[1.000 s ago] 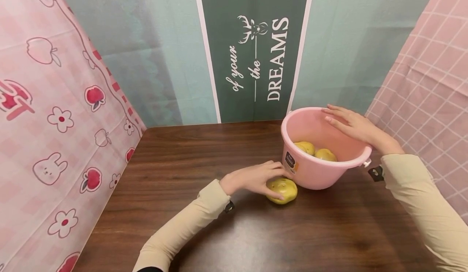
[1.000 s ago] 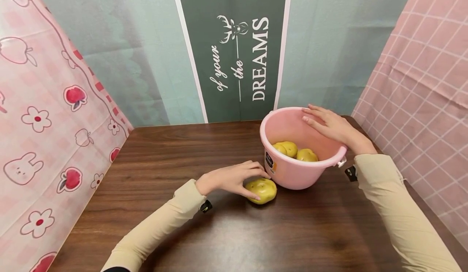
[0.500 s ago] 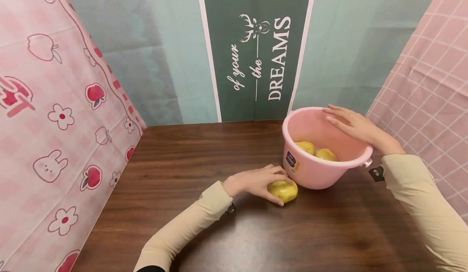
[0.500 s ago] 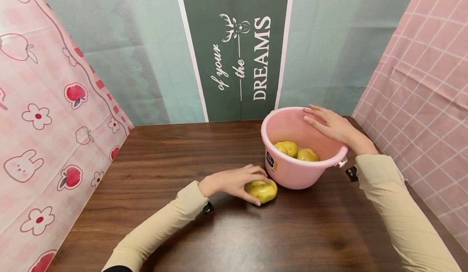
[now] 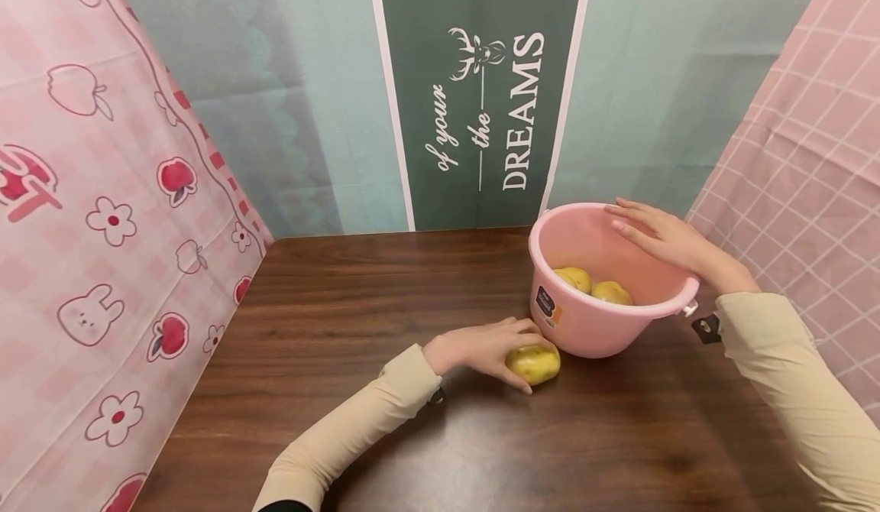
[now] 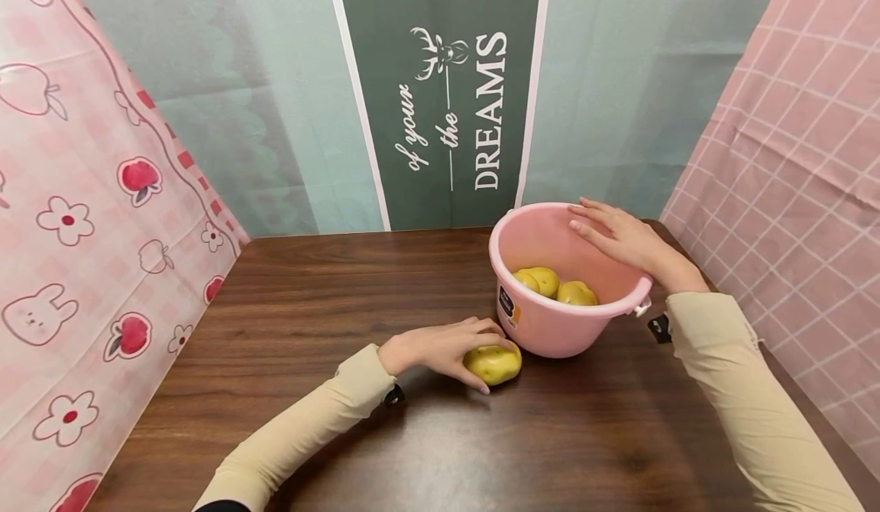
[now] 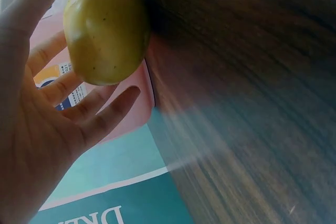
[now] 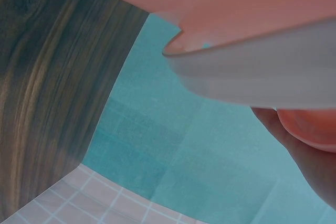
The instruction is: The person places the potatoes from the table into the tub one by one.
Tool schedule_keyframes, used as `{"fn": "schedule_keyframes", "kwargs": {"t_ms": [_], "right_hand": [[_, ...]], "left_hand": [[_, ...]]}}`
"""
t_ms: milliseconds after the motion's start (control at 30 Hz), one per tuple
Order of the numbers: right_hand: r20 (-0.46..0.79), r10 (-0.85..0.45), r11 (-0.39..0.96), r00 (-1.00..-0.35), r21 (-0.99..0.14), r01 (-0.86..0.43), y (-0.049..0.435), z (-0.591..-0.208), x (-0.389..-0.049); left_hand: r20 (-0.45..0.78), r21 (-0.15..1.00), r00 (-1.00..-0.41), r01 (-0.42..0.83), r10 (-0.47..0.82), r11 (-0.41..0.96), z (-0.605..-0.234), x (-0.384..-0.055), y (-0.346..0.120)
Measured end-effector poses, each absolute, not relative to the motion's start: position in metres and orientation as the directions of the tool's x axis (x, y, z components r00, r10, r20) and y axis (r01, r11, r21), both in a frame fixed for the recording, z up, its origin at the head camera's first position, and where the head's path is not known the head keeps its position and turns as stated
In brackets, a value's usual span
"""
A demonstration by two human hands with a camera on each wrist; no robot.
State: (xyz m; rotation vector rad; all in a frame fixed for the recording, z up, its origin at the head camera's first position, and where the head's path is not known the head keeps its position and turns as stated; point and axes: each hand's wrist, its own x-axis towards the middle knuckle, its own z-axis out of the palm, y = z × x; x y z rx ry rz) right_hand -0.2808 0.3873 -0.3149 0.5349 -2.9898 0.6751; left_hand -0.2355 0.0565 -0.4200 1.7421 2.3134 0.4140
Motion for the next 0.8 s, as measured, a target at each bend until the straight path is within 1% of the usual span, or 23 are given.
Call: {"fn": "schedule_keyframes", "kwargs": {"t_ms": [200, 400, 800], "right_hand": [[0.095, -0.320, 0.847, -0.943, -0.417, -0.330, 0.3865, -0.3153, -0.2805], [0.094, -0.320, 0.844, -0.943, -0.425, -0.328, 0.3858, -0.3149, -0.2797], [0.081, -0.306, 0.851, -0.949, -0.424, -0.311, 0.3862, -0.3135, -0.2792]], "left_hand": [[-0.003, 0.346, -0.270, 0.903, 0.963, 0.254, -0.4238, -0.2346, 0.0599], [-0.014, 0.341, -0.248, 0.909, 0.969, 0.237, -0.4265, -0.2324, 0.0637], [-0.015, 0.343, -0.253, 0.908, 0.967, 0.243, -0.4277, -0.2321, 0.0641]]}}
